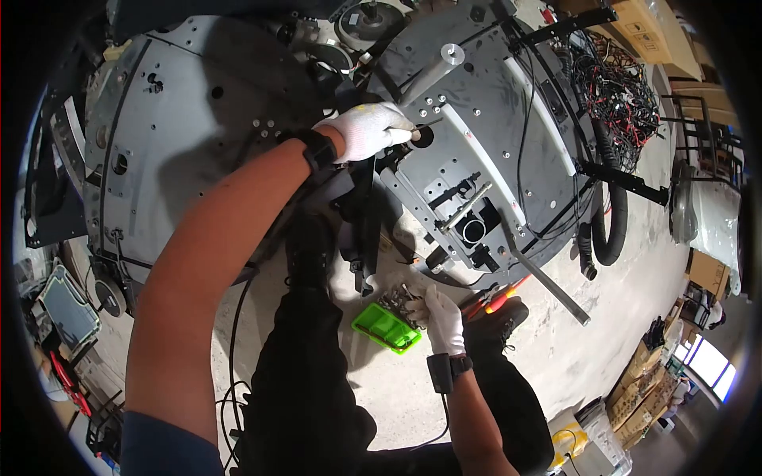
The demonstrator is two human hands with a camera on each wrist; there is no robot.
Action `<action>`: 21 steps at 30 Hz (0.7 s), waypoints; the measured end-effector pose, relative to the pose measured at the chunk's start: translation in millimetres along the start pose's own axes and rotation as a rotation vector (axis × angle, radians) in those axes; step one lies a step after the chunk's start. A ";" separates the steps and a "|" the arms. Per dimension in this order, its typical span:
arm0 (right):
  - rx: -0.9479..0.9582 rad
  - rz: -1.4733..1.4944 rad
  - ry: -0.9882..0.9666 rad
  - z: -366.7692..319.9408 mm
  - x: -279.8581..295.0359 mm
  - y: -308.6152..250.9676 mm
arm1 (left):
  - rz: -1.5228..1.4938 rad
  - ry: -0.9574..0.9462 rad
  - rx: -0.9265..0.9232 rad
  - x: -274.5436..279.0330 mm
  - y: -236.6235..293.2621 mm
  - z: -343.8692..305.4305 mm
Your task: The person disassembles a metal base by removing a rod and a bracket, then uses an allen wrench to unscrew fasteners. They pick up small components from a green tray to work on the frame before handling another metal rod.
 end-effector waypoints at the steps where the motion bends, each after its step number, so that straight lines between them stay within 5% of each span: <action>1: -0.007 0.004 0.002 0.0 -0.7 0.2 | -0.089 -0.034 0.114 -5.0 -8.8 3.4; 4: -0.011 0.006 0.009 0.5 -0.6 1.6 | 0.040 0.000 0.234 -3.9 -16.6 14.6; 9: 0.002 0.042 -0.015 3.0 -0.9 4.7 | -0.198 0.008 0.413 -21.0 -46.3 21.1; 14: -0.007 0.039 -0.022 3.6 -2.9 7.5 | -0.274 0.066 0.339 -22.9 -46.9 18.0; 16: 0.014 0.038 -0.032 2.8 -3.8 6.9 | -0.135 0.218 0.085 -11.0 -31.2 20.0; 21: 0.002 0.041 -0.037 0.1 -4.2 4.8 | 0.120 0.066 0.190 3.0 -9.4 19.0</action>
Point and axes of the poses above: each hand's wrist, its own z-axis towards the middle knuckle, its own x-axis out of the back of the hand, y = z × x, the point moved 10 cm from there along z, towards the middle knuckle, and after that the axes turned 1 degree about -y, right-handed, at the moved point
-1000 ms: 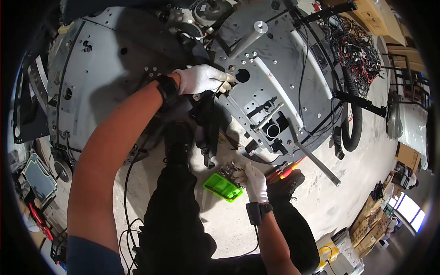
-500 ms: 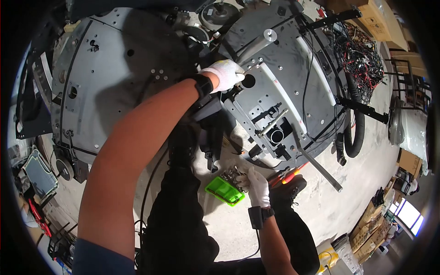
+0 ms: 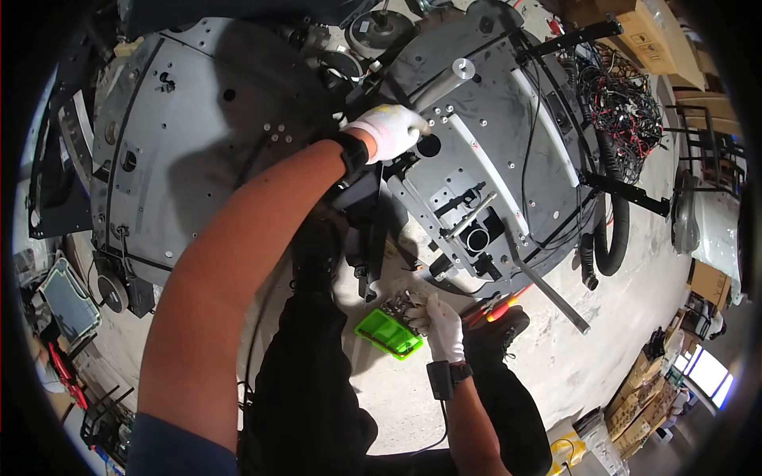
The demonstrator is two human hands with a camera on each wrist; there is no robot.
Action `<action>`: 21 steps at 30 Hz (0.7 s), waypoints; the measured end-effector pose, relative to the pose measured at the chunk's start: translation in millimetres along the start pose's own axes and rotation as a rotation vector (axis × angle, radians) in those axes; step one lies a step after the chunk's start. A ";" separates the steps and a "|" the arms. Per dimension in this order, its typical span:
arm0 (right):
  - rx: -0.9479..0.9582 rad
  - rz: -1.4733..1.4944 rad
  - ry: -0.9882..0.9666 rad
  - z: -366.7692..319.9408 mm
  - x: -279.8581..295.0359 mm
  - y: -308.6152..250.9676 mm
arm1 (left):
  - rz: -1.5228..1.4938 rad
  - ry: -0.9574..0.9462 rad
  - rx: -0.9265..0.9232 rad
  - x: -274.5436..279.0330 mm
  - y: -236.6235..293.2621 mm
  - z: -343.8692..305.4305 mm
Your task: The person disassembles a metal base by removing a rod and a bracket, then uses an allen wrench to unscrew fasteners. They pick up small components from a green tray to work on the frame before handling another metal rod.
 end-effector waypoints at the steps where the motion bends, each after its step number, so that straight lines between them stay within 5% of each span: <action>1: 0.006 0.009 -0.002 -2.0 -0.2 -1.8 | 0.020 -0.010 -0.163 -10.9 4.9 2.5; 11: 0.262 -0.010 0.001 -42.5 -7.9 -91.8 | 0.098 -0.106 -0.299 30.1 115.6 -59.1; 13: 0.401 -0.024 0.053 -58.1 -8.5 -131.8 | 0.036 -0.005 -0.394 39.5 143.2 -69.1; 19: 0.517 -0.056 0.046 -86.1 -23.1 -194.7 | -0.466 0.099 -0.198 107.3 224.2 -125.3; 21: 0.534 -0.142 0.095 -81.9 -19.9 -199.2 | -0.302 0.342 -0.351 136.5 266.6 -159.1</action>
Point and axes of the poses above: each hand's wrist, its own z-axis towards the middle knuckle, its own x-axis out of the back of the hand, y = z × x, the point moved 10 cm from there along z, towards the middle knuckle, and after that the axes turned 1 degree about -y, right-handed, at the moved point
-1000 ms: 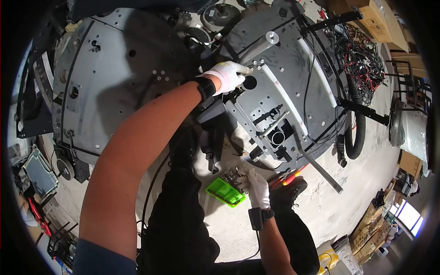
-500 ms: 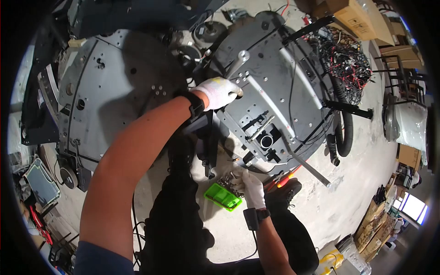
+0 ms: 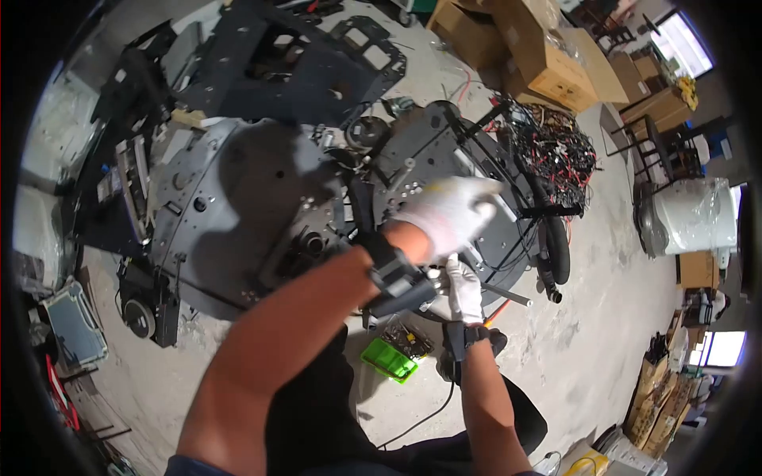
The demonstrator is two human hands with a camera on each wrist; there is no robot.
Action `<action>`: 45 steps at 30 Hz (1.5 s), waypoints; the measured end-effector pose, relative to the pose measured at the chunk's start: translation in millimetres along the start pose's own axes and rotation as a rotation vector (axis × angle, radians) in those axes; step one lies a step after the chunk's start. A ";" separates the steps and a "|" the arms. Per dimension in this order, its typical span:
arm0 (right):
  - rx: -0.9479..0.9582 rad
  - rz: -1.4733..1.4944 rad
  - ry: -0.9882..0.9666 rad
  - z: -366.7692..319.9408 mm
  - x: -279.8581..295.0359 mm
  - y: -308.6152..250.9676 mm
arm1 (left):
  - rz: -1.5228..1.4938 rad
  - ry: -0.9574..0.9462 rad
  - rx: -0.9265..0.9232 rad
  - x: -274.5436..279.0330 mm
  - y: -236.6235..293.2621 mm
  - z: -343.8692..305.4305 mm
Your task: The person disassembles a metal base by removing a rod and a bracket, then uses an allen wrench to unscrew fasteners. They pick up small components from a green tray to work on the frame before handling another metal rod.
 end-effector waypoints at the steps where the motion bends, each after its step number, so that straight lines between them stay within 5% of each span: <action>1: 0.199 -0.230 0.019 -5.2 5.2 -20.2 | -0.057 -0.018 0.069 -1.9 17.1 -10.3; 3: 0.417 -0.462 0.018 -12.1 -9.9 -38.7 | -0.132 -0.017 0.117 -14.0 39.7 -32.4; 5: 0.400 -0.326 0.018 -5.7 -12.4 -30.8 | -0.098 -0.155 0.125 -24.8 52.4 -52.8; 8: 0.352 -0.108 0.058 -6.2 0.0 -15.7 | -0.111 -0.352 0.169 -10.4 45.1 -69.3; 10: 0.033 -0.295 -0.048 -28.8 -11.5 -18.0 | 0.129 -0.277 0.048 23.4 38.9 -64.9; 12: 0.030 -0.172 -0.059 -29.4 -12.7 -8.9 | 0.116 -0.198 0.066 65.0 40.5 -67.1; 16: 0.043 -0.179 -0.057 -46.7 -6.3 -17.0 | -0.541 -0.116 0.395 102.6 63.0 -96.4; 20: 0.072 -0.169 -0.060 -71.4 -9.3 -40.9 | -0.943 -0.035 0.466 56.3 75.3 -126.3; 23: 0.021 0.741 -0.318 -59.6 -21.9 -12.6 | -1.127 0.020 0.535 -15.5 67.5 -141.6; 24: 0.193 0.540 -0.240 -59.9 -8.7 -10.6 | -1.203 0.037 0.581 -38.3 57.0 -142.5; 26: 0.471 0.089 0.027 -67.9 18.4 -5.9 | -1.070 0.135 0.553 -57.6 20.5 -128.8; 28: 0.142 -0.459 -0.114 -124.0 -17.4 -50.3 | -1.081 0.234 0.616 -51.6 4.8 -123.4; 30: 0.090 -0.126 -0.186 -149.3 -33.5 -61.7 | -1.096 0.319 0.580 -42.0 -6.8 -110.6; 32: 0.170 -0.159 -0.076 -163.5 -24.1 -60.8 | -0.898 0.358 0.547 -26.6 -13.3 -104.6; 36: 0.153 0.165 -0.245 -210.9 -45.4 -80.2 | -0.438 0.538 0.295 23.9 1.7 -97.0; 38: 0.336 -0.006 -0.356 -224.8 -54.9 -89.3 | -0.303 0.597 0.189 37.7 13.6 -98.2; 40: 0.160 0.217 -0.392 -237.2 -64.6 -82.6 | -0.157 0.682 0.056 48.6 29.0 -102.2; 41: 0.274 0.021 -0.329 -237.4 -63.6 -82.9 | -0.152 0.681 0.046 52.1 39.3 -105.6; 42: 0.217 0.218 -0.317 -245.3 -71.1 -90.6 | -0.078 0.666 0.074 56.6 53.3 -110.7; 45: 0.157 0.147 -0.280 -268.2 -82.9 -119.6 | -0.075 0.655 0.109 64.4 74.7 -118.6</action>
Point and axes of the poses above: each hand's wrist, its own z-axis towards the middle knuckle, its own x-axis out of the back of the hand, y = z × x, the point moved 10 cm from there along z, towards the middle knuckle, and after that the axes turned 1 degree about -y, right-handed, at the moved point
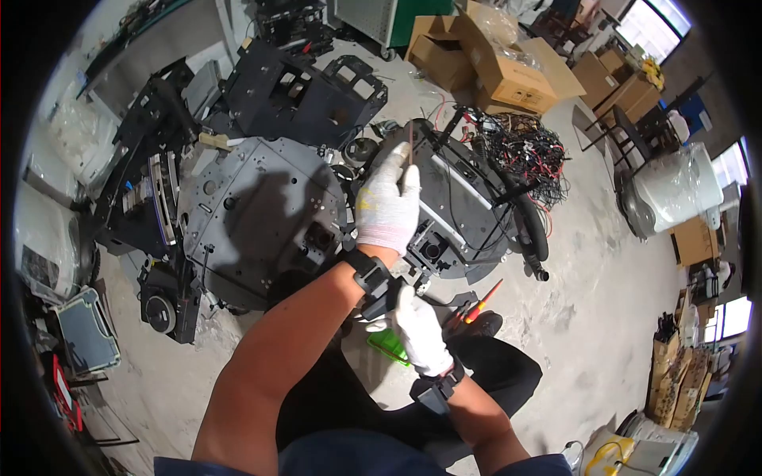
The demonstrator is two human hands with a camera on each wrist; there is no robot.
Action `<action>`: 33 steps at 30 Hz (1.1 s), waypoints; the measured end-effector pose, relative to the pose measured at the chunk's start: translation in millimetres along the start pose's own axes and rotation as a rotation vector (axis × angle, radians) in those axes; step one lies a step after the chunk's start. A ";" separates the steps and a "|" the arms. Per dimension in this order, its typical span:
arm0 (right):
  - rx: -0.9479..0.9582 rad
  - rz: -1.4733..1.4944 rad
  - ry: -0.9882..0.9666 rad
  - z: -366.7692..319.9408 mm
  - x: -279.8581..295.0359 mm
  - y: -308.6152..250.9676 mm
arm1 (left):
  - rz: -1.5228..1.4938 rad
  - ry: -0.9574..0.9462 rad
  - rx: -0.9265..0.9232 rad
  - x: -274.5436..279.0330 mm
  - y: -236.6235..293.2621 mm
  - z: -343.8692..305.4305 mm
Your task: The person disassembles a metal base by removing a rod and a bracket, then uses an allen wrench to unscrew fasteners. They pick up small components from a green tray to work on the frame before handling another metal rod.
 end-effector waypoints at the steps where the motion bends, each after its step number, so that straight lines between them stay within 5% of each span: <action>1: -0.083 0.093 -0.097 1.3 -2.3 16.3 | -0.040 -0.017 0.052 4.9 11.7 -3.9; 7: -0.042 0.365 -0.185 -25.5 -26.9 -3.0 | 0.214 -0.044 -0.083 19.5 66.7 -16.2; 9: -0.023 0.321 -0.179 -36.1 -28.4 -13.2 | 0.285 -0.146 0.024 15.9 65.2 -21.7; 11: -0.045 0.188 -0.118 -35.4 -23.5 -11.7 | 0.342 0.018 -0.358 20.4 85.5 -24.9; 12: -0.102 0.018 -0.166 -33.5 -20.5 -5.9 | 0.229 -0.053 -0.111 15.6 60.5 -22.7; 15: -0.114 0.064 -0.220 -18.5 -1.7 18.5 | -0.194 -0.005 0.113 14.6 1.2 -20.1; 16: -0.095 -0.127 -0.139 -5.5 19.1 18.5 | -0.376 0.025 0.193 13.9 -20.3 -15.7; 19: -0.202 -0.063 0.052 41.1 71.1 39.6 | -0.530 -0.003 0.333 0.7 -54.2 -7.9; 21: -0.206 -0.330 0.261 78.2 125.2 60.5 | -0.730 -0.175 0.414 -37.0 -62.9 -16.8; 23: -0.249 -0.389 0.293 106.7 133.0 50.3 | -0.727 -0.330 0.434 -68.3 -63.0 -26.5; 25: -0.251 -0.501 0.297 147.4 143.6 54.0 | -0.526 -0.219 0.212 -71.5 -58.4 -23.2; 27: -0.264 -0.611 0.275 189.4 146.2 64.7 | -0.630 -0.319 0.438 -87.9 -70.3 -31.9; 31: -0.290 -0.767 0.227 256.6 139.8 91.6 | -0.476 -0.285 0.385 -89.9 -85.5 -23.6; 33: -0.313 -0.818 0.204 278.2 135.4 105.8 | -0.435 -0.093 0.287 -72.7 -80.3 -7.3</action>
Point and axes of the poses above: each hand's wrist, its own z-axis towards the middle knuckle, its own x-axis out of the back of the hand, y = z × x, the point moved 10 cm from there along z, towards the middle knuckle, and after that the axes turned 1 degree about -y, right-handed, at the moved point
